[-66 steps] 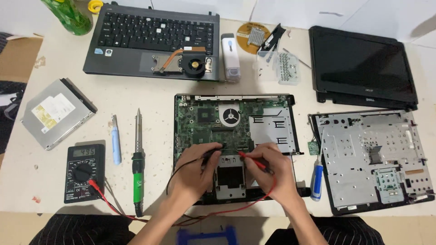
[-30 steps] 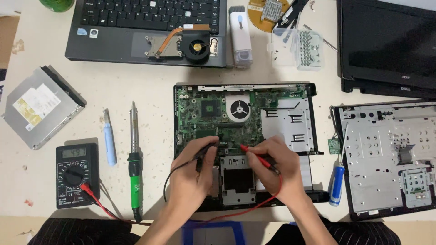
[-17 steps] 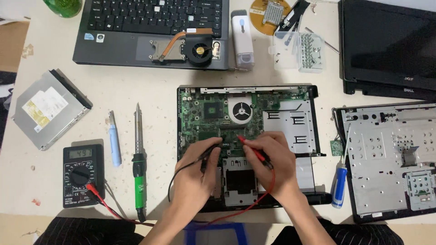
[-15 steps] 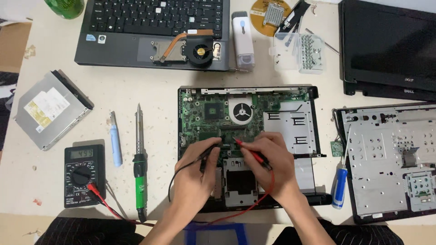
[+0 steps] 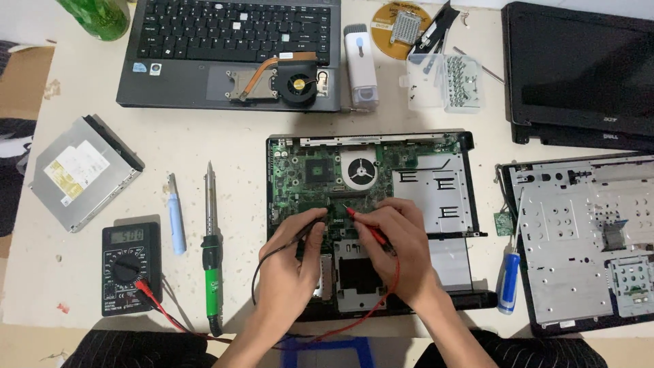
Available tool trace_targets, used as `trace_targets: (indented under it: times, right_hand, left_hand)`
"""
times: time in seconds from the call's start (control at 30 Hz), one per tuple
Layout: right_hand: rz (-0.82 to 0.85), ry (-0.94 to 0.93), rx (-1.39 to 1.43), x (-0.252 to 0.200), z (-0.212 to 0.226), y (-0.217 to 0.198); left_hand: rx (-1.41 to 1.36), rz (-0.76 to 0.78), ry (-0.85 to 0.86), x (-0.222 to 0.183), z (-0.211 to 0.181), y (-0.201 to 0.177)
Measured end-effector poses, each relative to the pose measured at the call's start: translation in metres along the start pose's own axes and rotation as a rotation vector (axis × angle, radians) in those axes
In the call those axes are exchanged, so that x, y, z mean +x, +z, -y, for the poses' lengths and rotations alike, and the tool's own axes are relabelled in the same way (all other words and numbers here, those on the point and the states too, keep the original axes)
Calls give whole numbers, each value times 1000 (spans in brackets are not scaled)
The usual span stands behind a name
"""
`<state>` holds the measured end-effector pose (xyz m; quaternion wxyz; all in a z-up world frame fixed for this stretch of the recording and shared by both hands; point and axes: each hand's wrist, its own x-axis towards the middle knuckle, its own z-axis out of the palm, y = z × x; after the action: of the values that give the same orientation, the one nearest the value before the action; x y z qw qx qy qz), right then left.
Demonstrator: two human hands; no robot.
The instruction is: The person uses a multimeter with red and black probes to test points on a disassembled laptop motherboard, holding both probes against the board and reading the meter. The laptop chassis, keyboard, and other disassembled laptops remain on the work table around them.
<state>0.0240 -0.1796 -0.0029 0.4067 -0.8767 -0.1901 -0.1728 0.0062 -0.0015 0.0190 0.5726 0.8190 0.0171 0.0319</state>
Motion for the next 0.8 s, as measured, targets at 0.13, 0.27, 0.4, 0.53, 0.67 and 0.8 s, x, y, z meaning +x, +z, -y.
trace_targets:
  times: [0.13,0.27,0.4,0.53,0.67,0.8]
  right_hand:
    - [22,-9,-2,-2,2,-1]
    - [6,0,-46,-1,3,0]
    - [26,-54,-77,2,7,2]
    - [32,-59,-61,1,6,3]
    - [51,-43,-49,1,6,2]
    - [39,-51,-23,1,4,3]
  left_hand:
    - [-28,-23,58,0,-2,-3]
    - [-2,-10,49,1,-5,-4]
    - [28,-25,86,1,-3,-3]
    - [30,1,67,1,-4,-3]
    - [31,-12,66,1,-4,-2]
    - [40,-29,83,1,-5,-2]
